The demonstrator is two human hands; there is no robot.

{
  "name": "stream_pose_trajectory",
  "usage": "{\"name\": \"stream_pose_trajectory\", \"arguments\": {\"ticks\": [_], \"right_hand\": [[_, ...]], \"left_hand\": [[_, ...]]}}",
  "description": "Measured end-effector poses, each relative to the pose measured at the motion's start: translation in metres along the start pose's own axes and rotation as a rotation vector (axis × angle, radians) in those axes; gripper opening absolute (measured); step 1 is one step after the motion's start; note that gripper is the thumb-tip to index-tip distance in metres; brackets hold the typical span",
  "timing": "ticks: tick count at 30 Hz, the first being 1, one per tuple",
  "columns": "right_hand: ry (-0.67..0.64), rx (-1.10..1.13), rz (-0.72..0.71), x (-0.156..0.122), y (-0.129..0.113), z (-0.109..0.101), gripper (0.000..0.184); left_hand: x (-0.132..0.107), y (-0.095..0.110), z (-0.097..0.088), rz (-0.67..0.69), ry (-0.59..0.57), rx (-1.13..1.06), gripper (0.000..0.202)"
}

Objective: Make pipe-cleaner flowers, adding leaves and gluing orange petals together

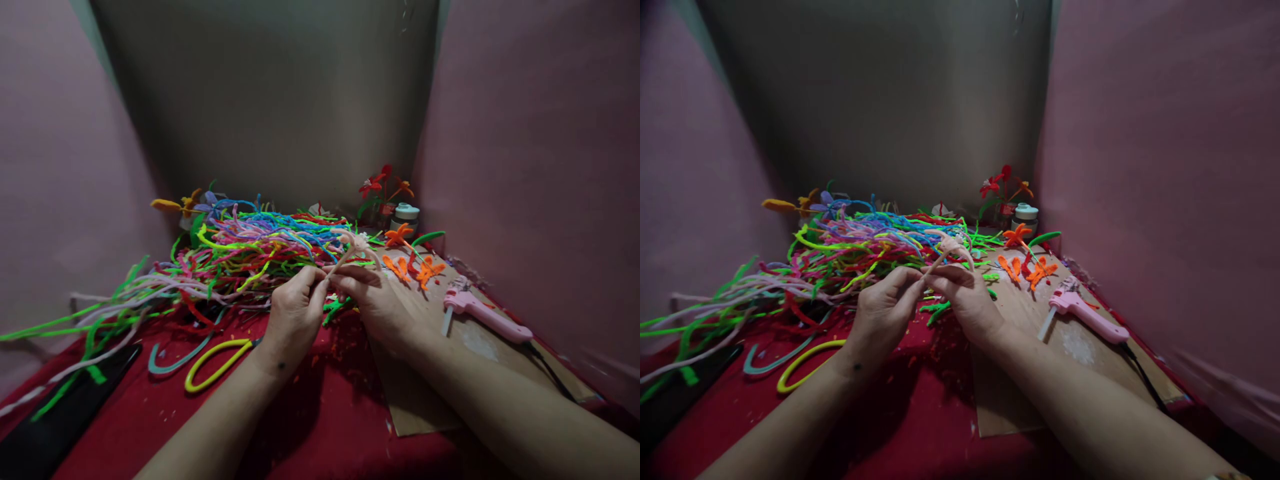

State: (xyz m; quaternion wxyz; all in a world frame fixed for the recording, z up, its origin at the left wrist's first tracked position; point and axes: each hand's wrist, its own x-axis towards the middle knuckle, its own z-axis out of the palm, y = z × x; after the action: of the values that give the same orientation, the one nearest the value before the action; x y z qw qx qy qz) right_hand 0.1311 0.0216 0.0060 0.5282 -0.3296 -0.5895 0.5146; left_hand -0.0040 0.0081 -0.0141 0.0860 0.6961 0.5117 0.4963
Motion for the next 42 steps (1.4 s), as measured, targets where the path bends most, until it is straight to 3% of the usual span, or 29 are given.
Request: {"name": "stream_pose_trajectory", "arguments": {"ticks": [9, 14, 20, 26, 32, 39, 42], "right_hand": [[0.097, -0.070, 0.017, -0.006, -0.012, 0.001, 0.005], [0.087, -0.016, -0.040, 0.000, -0.001, 0.002, 0.006], [-0.098, -0.016, -0.077, 0.010, 0.021, -0.002, 0.012], [-0.088, 0.061, -0.061, 0.015, 0.027, -0.006, 0.010], [-0.095, 0.239, -0.056, 0.019, 0.040, -0.010, 0.010], [-0.256, 0.423, 0.083, 0.022, 0.043, -0.011, 0.012], [-0.229, 0.487, 0.110, 0.021, 0.040, -0.010, 0.013]], "left_hand": [[0.002, -0.002, 0.002, -0.066, -0.022, -0.049, 0.014], [0.000, -0.001, 0.002, -0.073, -0.014, -0.059, 0.014], [0.003, -0.001, 0.000, -0.229, -0.056, -0.274, 0.015], [0.006, 0.008, -0.003, -0.380, -0.126, -0.425, 0.015], [0.006, 0.013, -0.006, -0.442, -0.176, -0.564, 0.016], [0.006, 0.006, -0.005, -0.563, -0.311, -0.898, 0.020], [0.007, 0.003, -0.004, -0.590, -0.371, -0.971, 0.021]]}}
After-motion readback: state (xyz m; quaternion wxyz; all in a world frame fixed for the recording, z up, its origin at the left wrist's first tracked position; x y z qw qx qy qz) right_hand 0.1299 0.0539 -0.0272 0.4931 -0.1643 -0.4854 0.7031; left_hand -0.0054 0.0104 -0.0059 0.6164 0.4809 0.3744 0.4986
